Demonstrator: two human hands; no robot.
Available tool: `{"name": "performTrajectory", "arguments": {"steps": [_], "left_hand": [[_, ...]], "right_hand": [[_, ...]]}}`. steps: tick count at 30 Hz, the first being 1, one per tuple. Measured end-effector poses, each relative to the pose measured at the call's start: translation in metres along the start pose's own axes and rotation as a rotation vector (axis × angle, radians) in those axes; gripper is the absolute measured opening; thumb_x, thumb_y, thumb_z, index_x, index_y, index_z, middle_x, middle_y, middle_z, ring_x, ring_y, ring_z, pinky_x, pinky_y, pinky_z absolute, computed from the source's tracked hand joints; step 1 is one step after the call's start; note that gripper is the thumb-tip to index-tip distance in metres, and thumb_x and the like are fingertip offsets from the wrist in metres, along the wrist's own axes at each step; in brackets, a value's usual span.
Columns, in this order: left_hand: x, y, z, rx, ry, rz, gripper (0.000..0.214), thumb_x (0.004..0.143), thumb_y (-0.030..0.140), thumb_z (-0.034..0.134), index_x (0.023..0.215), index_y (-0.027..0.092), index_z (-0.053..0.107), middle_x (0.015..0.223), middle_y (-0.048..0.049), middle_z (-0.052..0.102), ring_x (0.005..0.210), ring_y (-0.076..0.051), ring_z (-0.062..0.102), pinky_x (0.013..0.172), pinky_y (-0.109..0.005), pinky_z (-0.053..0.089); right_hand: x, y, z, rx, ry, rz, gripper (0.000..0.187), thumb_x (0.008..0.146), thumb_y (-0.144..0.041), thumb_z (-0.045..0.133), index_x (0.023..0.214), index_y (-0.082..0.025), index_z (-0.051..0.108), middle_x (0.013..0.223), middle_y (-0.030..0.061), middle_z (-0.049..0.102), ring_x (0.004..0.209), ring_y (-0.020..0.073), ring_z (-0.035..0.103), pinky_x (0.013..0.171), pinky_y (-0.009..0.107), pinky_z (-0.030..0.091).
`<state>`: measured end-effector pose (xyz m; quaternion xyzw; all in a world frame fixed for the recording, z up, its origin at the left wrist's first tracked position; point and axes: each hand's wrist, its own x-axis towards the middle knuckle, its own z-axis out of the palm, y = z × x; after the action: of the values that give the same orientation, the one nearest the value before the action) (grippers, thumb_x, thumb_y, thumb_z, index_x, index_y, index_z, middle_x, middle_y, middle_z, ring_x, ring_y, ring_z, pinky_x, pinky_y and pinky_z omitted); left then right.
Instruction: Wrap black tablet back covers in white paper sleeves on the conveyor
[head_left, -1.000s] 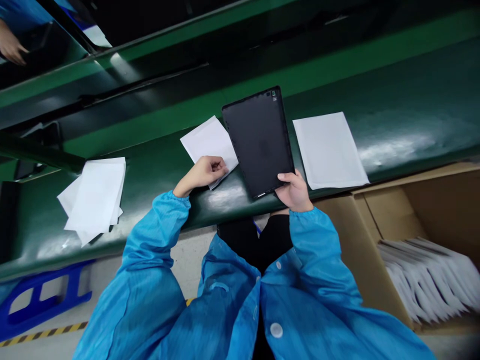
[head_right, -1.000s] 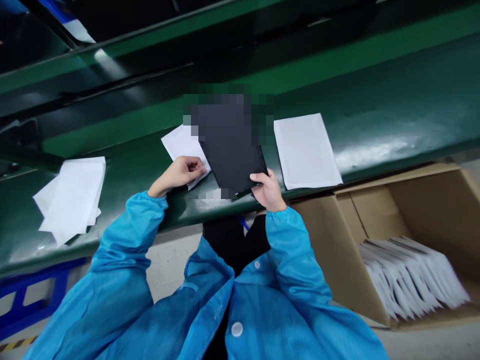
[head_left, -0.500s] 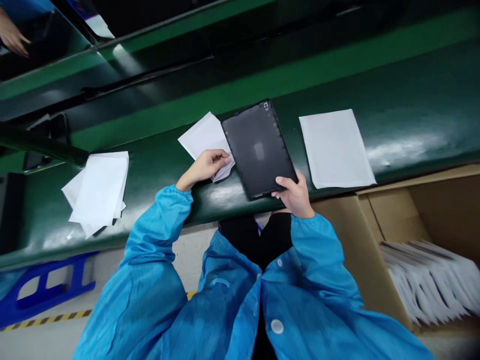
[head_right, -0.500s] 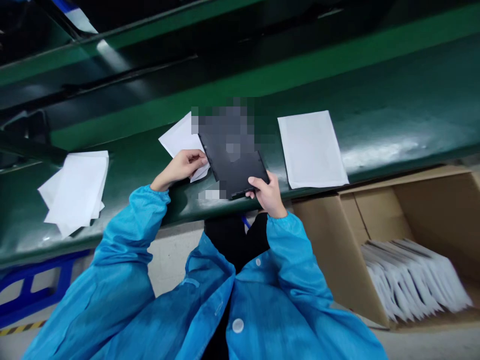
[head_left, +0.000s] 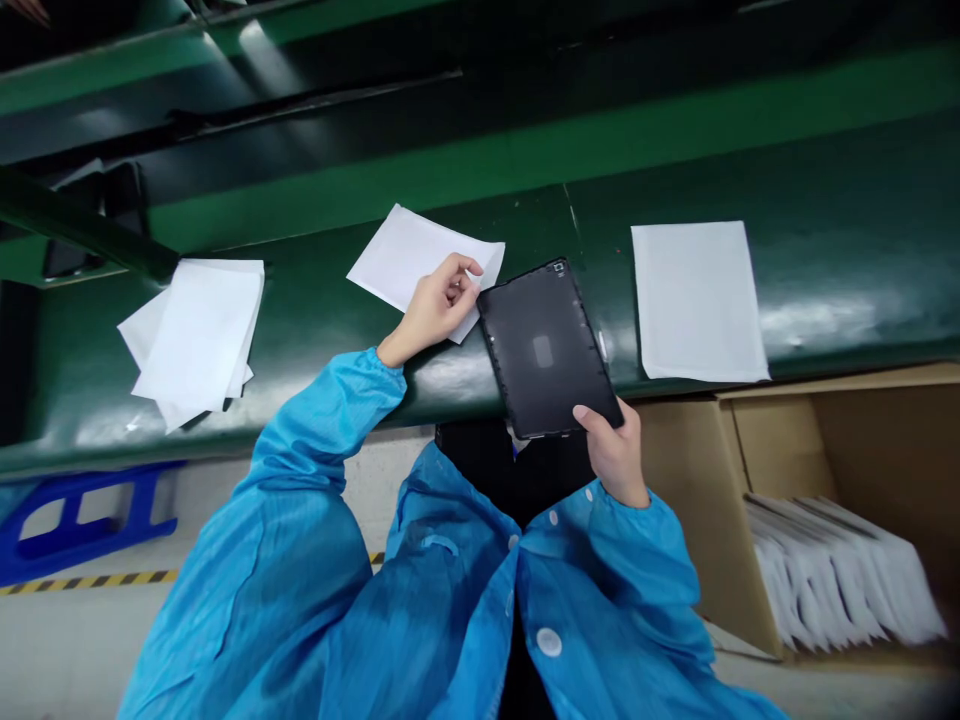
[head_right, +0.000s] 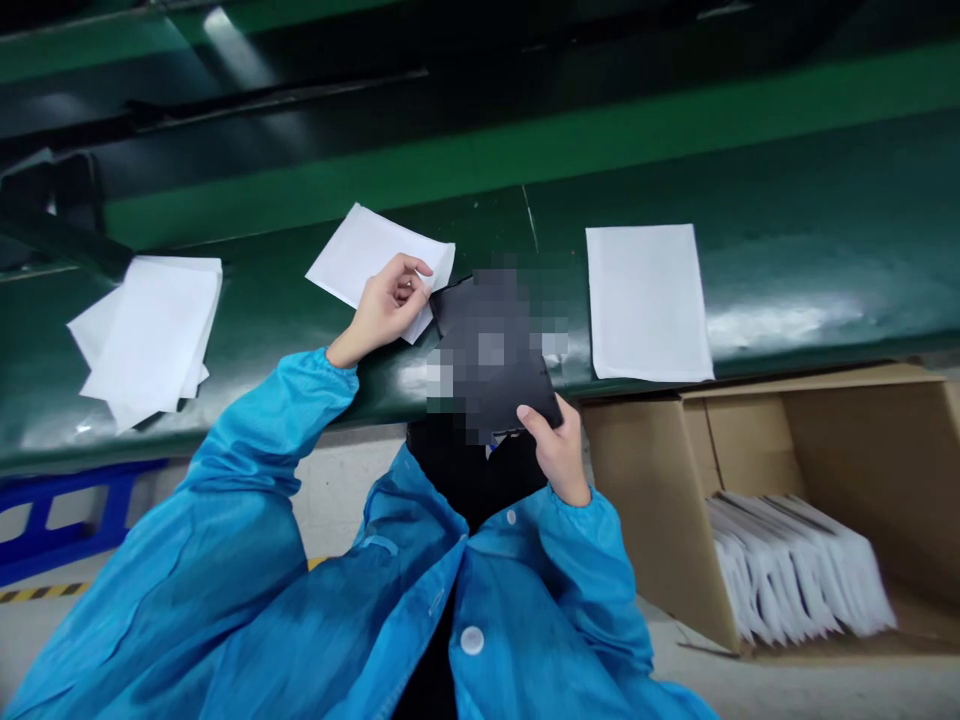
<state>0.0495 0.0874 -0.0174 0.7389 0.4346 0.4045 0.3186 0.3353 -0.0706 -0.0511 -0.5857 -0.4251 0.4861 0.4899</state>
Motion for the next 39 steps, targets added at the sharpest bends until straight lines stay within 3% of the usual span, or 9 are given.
{"name": "performTrajectory", "arguments": {"steps": [3, 8, 14, 18, 21, 23, 26, 34, 39], "left_hand": [[-0.002, 0.003, 0.001, 0.078, -0.010, 0.071, 0.017, 0.108, 0.035, 0.060, 0.118, 0.020, 0.060, 0.077, 0.0034, 0.061, 0.055, -0.008, 0.050, 0.058, -0.021, 0.041], [-0.005, 0.009, -0.002, 0.250, -0.120, 0.180, 0.016, 0.109, 0.030, 0.057, 0.119, 0.020, 0.064, 0.085, 0.0005, 0.067, 0.064, -0.010, 0.058, 0.068, -0.023, 0.048], [-0.014, 0.021, 0.005, 0.300, -0.251, 0.323, 0.025, 0.113, 0.036, 0.051, 0.114, 0.021, 0.070, 0.095, -0.0060, 0.072, 0.085, -0.019, 0.069, 0.081, -0.031, 0.054], [-0.027, 0.032, 0.016, 0.281, -0.313, 0.451, 0.036, 0.117, 0.042, 0.041, 0.111, 0.023, 0.071, 0.093, -0.0075, 0.071, 0.088, -0.021, 0.069, 0.079, -0.034, 0.052], [-0.039, 0.039, 0.021, 0.277, -0.353, 0.545, 0.040, 0.118, 0.045, 0.038, 0.113, 0.023, 0.071, 0.091, -0.0079, 0.071, 0.085, -0.021, 0.066, 0.076, -0.035, 0.049], [-0.046, 0.045, 0.024, 0.267, -0.370, 0.606, 0.038, 0.118, 0.042, 0.038, 0.115, 0.024, 0.071, 0.092, -0.0071, 0.072, 0.085, -0.020, 0.064, 0.076, -0.035, 0.047], [-0.054, 0.054, 0.031, 0.242, -0.387, 0.664, 0.033, 0.119, 0.037, 0.039, 0.117, 0.025, 0.070, 0.094, -0.0055, 0.073, 0.086, -0.018, 0.061, 0.077, -0.036, 0.043], [-0.057, 0.075, 0.047, 0.213, -0.541, 0.491, 0.034, 0.117, 0.047, 0.041, 0.114, 0.030, 0.070, 0.094, -0.0048, 0.072, 0.085, -0.020, 0.062, 0.079, -0.040, 0.045], [-0.058, 0.085, 0.048, 0.282, -0.551, 0.611, 0.028, 0.118, 0.033, 0.040, 0.116, 0.026, 0.067, 0.092, -0.0046, 0.072, 0.087, -0.020, 0.061, 0.078, -0.038, 0.040]], "right_hand": [[-0.002, -0.007, -0.001, -0.031, -0.036, 0.005, 0.027, 0.079, -0.045, 0.083, 0.084, -0.020, 0.075, 0.076, 0.0017, 0.073, 0.073, 0.0204, 0.067, 0.067, 0.032, 0.058], [-0.002, -0.024, 0.006, 0.029, -0.164, 0.107, 0.026, 0.079, -0.044, 0.081, 0.076, -0.021, 0.069, 0.060, -0.0016, 0.064, 0.049, 0.0157, 0.059, 0.044, 0.027, 0.049], [-0.002, -0.036, 0.011, 0.157, -0.201, 0.240, 0.042, 0.079, -0.049, 0.086, 0.070, -0.022, 0.056, 0.046, -0.0053, 0.052, 0.033, 0.0121, 0.049, 0.030, 0.022, 0.034], [-0.006, -0.032, 0.012, 0.253, -0.310, 0.265, 0.049, 0.081, -0.060, 0.090, 0.081, -0.021, 0.060, 0.050, -0.0033, 0.059, 0.037, 0.0136, 0.056, 0.033, 0.022, 0.041], [-0.010, -0.020, 0.009, 0.327, -0.366, 0.236, 0.057, 0.070, -0.060, 0.099, 0.090, -0.020, 0.064, 0.062, 0.0001, 0.070, 0.049, 0.0176, 0.068, 0.043, 0.027, 0.055], [-0.013, -0.009, 0.006, 0.338, -0.344, 0.225, 0.059, 0.063, -0.055, 0.104, 0.089, -0.021, 0.063, 0.067, -0.0003, 0.072, 0.055, 0.0184, 0.071, 0.050, 0.030, 0.062], [-0.019, 0.005, 0.004, 0.321, -0.267, 0.235, 0.054, 0.066, -0.050, 0.103, 0.087, -0.021, 0.063, 0.072, -0.0013, 0.074, 0.059, 0.0171, 0.073, 0.056, 0.030, 0.065], [-0.029, 0.015, 0.013, 0.311, -0.176, 0.245, 0.057, 0.065, -0.053, 0.102, 0.093, -0.023, 0.062, 0.067, -0.0035, 0.069, 0.060, 0.0191, 0.072, 0.060, 0.034, 0.065], [-0.038, 0.012, 0.024, 0.333, -0.166, 0.266, 0.059, 0.070, -0.059, 0.097, 0.098, -0.025, 0.059, 0.071, -0.0006, 0.071, 0.068, 0.0223, 0.075, 0.063, 0.036, 0.064]]}}
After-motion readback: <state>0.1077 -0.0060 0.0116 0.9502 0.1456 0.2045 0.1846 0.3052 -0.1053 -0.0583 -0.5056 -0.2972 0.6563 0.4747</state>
